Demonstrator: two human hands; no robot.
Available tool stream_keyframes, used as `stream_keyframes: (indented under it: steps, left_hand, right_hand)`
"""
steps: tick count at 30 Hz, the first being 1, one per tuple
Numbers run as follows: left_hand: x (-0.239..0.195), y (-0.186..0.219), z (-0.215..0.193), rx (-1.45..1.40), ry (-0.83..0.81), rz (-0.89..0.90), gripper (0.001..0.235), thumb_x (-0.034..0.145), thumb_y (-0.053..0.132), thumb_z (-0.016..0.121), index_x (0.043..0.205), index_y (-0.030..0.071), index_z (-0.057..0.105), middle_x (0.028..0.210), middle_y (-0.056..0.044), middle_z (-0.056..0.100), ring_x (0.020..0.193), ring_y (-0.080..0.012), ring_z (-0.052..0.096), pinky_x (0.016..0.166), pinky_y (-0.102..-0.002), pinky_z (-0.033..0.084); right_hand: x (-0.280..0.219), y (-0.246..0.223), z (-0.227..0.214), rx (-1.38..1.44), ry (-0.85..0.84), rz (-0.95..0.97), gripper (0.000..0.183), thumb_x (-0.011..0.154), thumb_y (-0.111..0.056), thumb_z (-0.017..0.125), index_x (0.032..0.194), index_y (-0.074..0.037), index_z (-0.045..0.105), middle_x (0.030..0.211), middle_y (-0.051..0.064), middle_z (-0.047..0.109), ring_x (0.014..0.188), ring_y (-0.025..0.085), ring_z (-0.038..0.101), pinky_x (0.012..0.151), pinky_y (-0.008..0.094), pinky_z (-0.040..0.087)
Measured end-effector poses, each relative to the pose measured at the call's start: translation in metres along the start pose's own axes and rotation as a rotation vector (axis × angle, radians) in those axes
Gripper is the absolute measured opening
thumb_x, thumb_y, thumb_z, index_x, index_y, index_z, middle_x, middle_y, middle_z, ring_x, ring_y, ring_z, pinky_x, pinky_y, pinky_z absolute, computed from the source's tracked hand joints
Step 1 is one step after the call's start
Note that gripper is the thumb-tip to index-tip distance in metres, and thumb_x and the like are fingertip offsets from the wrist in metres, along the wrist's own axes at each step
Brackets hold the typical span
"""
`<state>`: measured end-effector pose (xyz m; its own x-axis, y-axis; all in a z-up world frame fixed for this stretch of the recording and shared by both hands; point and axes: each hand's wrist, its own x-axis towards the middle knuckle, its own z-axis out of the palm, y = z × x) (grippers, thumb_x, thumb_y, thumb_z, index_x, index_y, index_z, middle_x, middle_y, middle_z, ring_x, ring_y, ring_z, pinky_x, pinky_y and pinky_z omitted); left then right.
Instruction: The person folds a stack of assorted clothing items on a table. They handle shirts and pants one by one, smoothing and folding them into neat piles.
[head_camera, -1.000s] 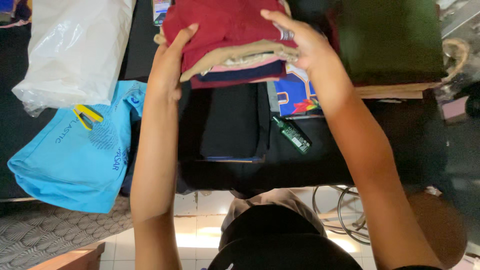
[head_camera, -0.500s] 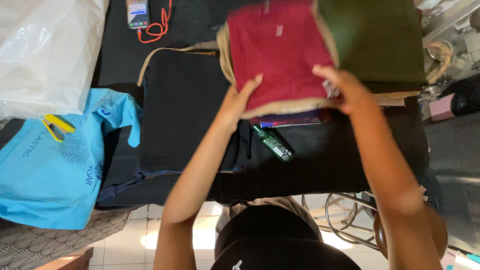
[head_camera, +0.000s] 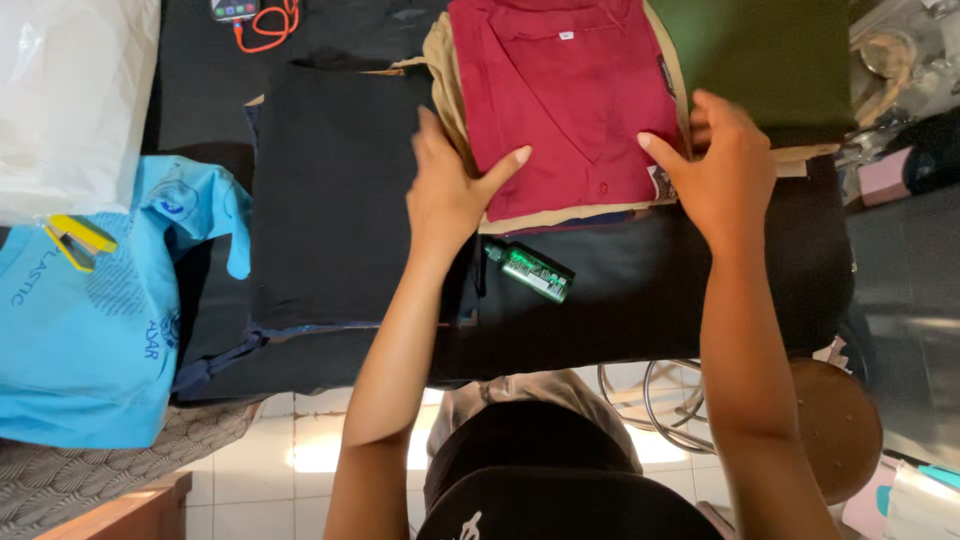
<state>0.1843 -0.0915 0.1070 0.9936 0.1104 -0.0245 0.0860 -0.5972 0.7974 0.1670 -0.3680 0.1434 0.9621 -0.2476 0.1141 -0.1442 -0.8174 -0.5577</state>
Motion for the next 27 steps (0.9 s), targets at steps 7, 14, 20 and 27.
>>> stream_keyframes:
  steps: [7, 14, 20, 27]
  left_hand:
    - [0.017, 0.052, 0.063, 0.237, 0.279, 0.511, 0.061, 0.11, 0.041, 0.049, 0.16, 0.006, 0.04, 0.165, -0.011, 0.036, 0.158, -0.0296, 0.03, 0.13, -0.049, 0.019]
    - [0.019, 0.032, 0.102, 0.382, 0.156, 0.522, 0.064, 0.107, 0.044, 0.046, 0.159, 0.009, 0.038, 0.17, -0.011, 0.027, 0.161, -0.0279, 0.017, 0.132, -0.052, 0.009]
    - [0.031, 0.014, 0.06, -0.144, -0.137, 0.635, 0.043, 0.11, 0.028, 0.056, 0.15, 0.013, 0.06, 0.169, -0.01, 0.038, 0.163, -0.03, 0.014, 0.13, -0.055, -0.001]
    - [-0.045, -0.063, -0.027, -0.288, 0.165, 0.421, 0.03, 0.114, 0.015, 0.053, 0.142, 0.011, 0.065, 0.157, -0.008, 0.059, 0.16, -0.0305, 0.039, 0.135, -0.048, 0.023]
  right_hand:
    - [0.021, -0.015, 0.045, 0.045, 0.089, -0.491, 0.05, 0.116, -0.037, 0.048, 0.16, -0.013, 0.048, 0.167, 0.014, 0.04, 0.158, 0.038, 0.029, 0.13, 0.05, 0.021]
    - [0.016, 0.012, 0.079, 0.14, 0.031, -0.415, 0.05, 0.114, -0.034, 0.041, 0.159, -0.012, 0.046, 0.168, 0.013, 0.035, 0.158, 0.04, 0.022, 0.127, 0.052, 0.017]
    - [-0.062, 0.001, 0.073, 0.054, 0.447, -0.558, 0.03, 0.111, -0.014, 0.068, 0.138, -0.002, 0.064, 0.148, 0.02, 0.056, 0.142, 0.039, 0.048, 0.118, 0.049, 0.038]
    - [-0.14, -0.017, 0.131, -0.035, 0.007, -0.685, 0.05, 0.092, -0.03, 0.074, 0.132, -0.002, 0.062, 0.118, 0.02, 0.064, 0.1, 0.037, 0.062, 0.084, 0.047, 0.05]
